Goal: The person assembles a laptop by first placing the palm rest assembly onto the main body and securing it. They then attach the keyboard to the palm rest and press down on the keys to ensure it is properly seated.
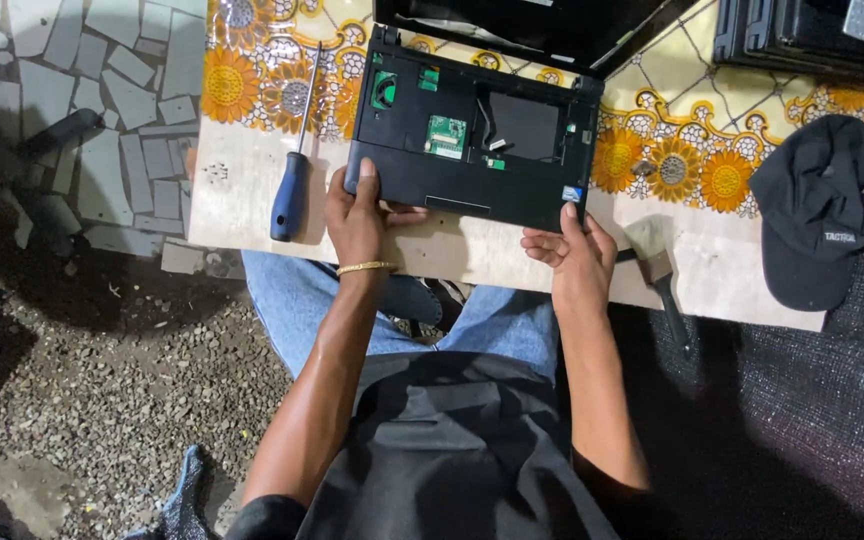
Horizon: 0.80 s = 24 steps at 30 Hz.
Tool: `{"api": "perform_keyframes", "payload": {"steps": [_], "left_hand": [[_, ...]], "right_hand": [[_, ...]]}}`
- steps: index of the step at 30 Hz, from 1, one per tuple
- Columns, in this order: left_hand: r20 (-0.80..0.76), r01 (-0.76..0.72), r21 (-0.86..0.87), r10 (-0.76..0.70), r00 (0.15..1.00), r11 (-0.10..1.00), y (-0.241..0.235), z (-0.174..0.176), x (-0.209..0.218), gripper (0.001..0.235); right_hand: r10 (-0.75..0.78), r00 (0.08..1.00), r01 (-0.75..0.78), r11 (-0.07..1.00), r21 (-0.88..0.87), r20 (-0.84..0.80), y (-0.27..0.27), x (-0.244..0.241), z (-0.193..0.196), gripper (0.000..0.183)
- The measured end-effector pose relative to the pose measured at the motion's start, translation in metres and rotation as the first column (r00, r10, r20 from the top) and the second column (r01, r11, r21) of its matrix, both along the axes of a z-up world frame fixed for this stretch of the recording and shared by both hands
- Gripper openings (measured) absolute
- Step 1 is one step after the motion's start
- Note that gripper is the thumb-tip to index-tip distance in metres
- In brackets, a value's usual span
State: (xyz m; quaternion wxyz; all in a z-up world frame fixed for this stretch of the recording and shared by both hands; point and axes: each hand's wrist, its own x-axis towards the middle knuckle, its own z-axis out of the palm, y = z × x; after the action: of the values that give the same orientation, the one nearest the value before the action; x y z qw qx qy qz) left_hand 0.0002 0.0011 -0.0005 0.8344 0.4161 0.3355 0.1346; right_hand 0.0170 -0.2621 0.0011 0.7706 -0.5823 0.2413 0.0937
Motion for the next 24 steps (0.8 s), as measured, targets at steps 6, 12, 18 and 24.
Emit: {"api": "perform_keyframes", "payload": {"steps": [6,12,18,24], "left_hand": [[-0.212,0.163,0.034,-0.152,0.965,0.986,0.047,-0.023,0.021,0.036],[-0.345,0.444,0.503,-0.299,0.89,0.742,0.084,-0.091,0.059,0.029],[-0.38,0.446,0.501,-0.274,0.883,0.741,0.091,-0.117,0.059,0.029],[-0.413,0.403,0.233,-0.285,0.865,0.885,0.049,0.038,0.064,0.035]], "right_hand": [[0.043,0.997,-0.042,0.999,0.017,-0.057,-0.011,0.008,0.001,0.031],[0.097,0.991,-0.092,0.994,0.051,-0.094,-0.01,0.016,0.013,0.036],[-0.212,0.976,0.199,0.963,-0.184,-0.054,-0.011,0.05,-0.009,0.059],[-0.268,0.961,0.241,0.931,-0.275,-0.065,-0.018,0.067,-0.031,0.052]]}}
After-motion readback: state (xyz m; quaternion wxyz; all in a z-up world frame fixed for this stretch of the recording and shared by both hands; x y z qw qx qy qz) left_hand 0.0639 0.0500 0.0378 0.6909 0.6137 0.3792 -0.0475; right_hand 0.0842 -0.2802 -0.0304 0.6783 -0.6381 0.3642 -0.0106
